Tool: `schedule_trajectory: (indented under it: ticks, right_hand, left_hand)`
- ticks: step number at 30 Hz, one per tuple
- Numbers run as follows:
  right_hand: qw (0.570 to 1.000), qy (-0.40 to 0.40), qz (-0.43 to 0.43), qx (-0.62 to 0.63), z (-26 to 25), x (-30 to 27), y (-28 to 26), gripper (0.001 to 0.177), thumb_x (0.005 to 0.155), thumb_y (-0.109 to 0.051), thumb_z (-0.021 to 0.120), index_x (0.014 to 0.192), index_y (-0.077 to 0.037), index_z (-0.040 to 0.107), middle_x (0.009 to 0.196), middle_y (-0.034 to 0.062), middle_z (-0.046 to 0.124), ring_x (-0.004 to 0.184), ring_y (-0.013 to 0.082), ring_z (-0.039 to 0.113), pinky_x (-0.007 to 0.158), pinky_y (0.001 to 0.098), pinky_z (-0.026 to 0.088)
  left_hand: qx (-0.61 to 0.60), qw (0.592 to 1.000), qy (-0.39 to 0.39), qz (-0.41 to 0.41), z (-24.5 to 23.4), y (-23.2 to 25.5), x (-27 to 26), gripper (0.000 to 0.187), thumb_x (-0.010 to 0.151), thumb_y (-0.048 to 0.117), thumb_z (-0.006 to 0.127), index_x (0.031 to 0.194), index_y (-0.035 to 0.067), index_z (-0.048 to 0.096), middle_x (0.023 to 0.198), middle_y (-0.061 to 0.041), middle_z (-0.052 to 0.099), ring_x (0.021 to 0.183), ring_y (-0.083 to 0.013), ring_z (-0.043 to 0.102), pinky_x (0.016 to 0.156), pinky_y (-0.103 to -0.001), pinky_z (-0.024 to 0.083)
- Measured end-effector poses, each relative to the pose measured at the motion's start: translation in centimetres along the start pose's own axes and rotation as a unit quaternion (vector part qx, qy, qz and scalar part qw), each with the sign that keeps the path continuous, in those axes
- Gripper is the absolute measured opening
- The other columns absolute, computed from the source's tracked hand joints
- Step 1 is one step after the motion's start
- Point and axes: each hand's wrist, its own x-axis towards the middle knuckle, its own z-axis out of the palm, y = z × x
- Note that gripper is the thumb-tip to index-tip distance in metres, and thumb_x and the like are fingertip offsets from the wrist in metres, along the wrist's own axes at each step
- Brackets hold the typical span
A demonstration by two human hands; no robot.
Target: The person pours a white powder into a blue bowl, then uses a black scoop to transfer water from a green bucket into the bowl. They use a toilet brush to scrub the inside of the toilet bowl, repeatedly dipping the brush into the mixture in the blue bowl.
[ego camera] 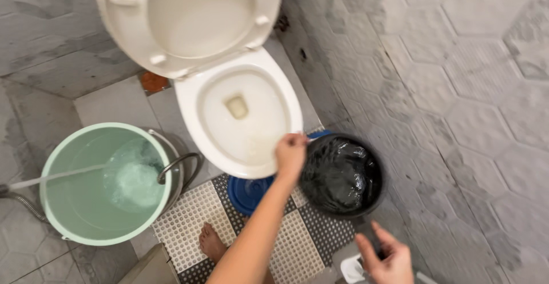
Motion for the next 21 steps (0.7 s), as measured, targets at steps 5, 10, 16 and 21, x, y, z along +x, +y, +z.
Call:
schedule_trajectory:
  ticks: [5, 10, 16, 21]
  right_hand:
    - [0.978, 0.142, -0.082, -0.129, -3.8, 1.8, 1.0, 0.044, 0.085, -0.017, 0.08, 0.122, 0.006, 0.07, 0.067, 0.0108, 0.07, 0.058, 0.0122, 0.056, 0.054, 0.032, 0.048]
    - [0.957, 0.205, -0.042, -0.201, -5.1, 3.0, 0.4, 0.037, 0.088, -0.026, 0.077, 0.118, -0.004, 0.075, 0.07, 0.0207, 0.069, 0.058, 0.0295, 0.068, 0.062, 0.0405, 0.053]
    - [0.93, 0.227, 0.03, -0.287, -5.7, 4.1, 1.8, 0.045, 0.088, -0.036, 0.073, 0.126, -0.012, 0.073, 0.089, 0.026, 0.073, 0.084, 0.0481, 0.07, 0.074, 0.054, 0.057]
    - [0.908, 0.206, 0.054, -0.36, -5.2, 4.9, 4.0, 0.047, 0.092, -0.042, 0.069, 0.132, -0.016, 0.07, 0.089, 0.0275, 0.073, 0.084, 0.0479, 0.071, 0.077, 0.0542, 0.058]
  left_hand:
    - [0.142, 0.978, -0.112, -0.099, 11.8, -8.1, -2.1, 0.029, 0.099, 0.027, 0.06, 0.107, 0.005, 0.076, 0.106, -0.018, 0.076, 0.104, -0.031, 0.071, 0.091, -0.039, 0.052]
    - [0.148, 0.958, -0.182, -0.163, 16.6, -13.2, -4.3, 0.032, 0.099, 0.024, 0.055, 0.118, 0.006, 0.073, 0.114, -0.016, 0.077, 0.108, -0.0281, 0.073, 0.094, -0.036, 0.052]
    - [0.165, 0.949, -0.216, -0.158, 19.2, -18.0, -6.2, 0.051, 0.082, 0.004, 0.055, 0.132, 0.004, 0.064, 0.128, -0.016, 0.072, 0.122, -0.027, 0.068, 0.103, -0.035, 0.049]
    - [0.224, 0.947, -0.205, -0.102, 20.6, -18.4, -7.6, 0.051, 0.087, 0.009, 0.056, 0.137, 0.006, 0.062, 0.134, -0.019, 0.066, 0.128, -0.0326, 0.06, 0.106, -0.037, 0.046]
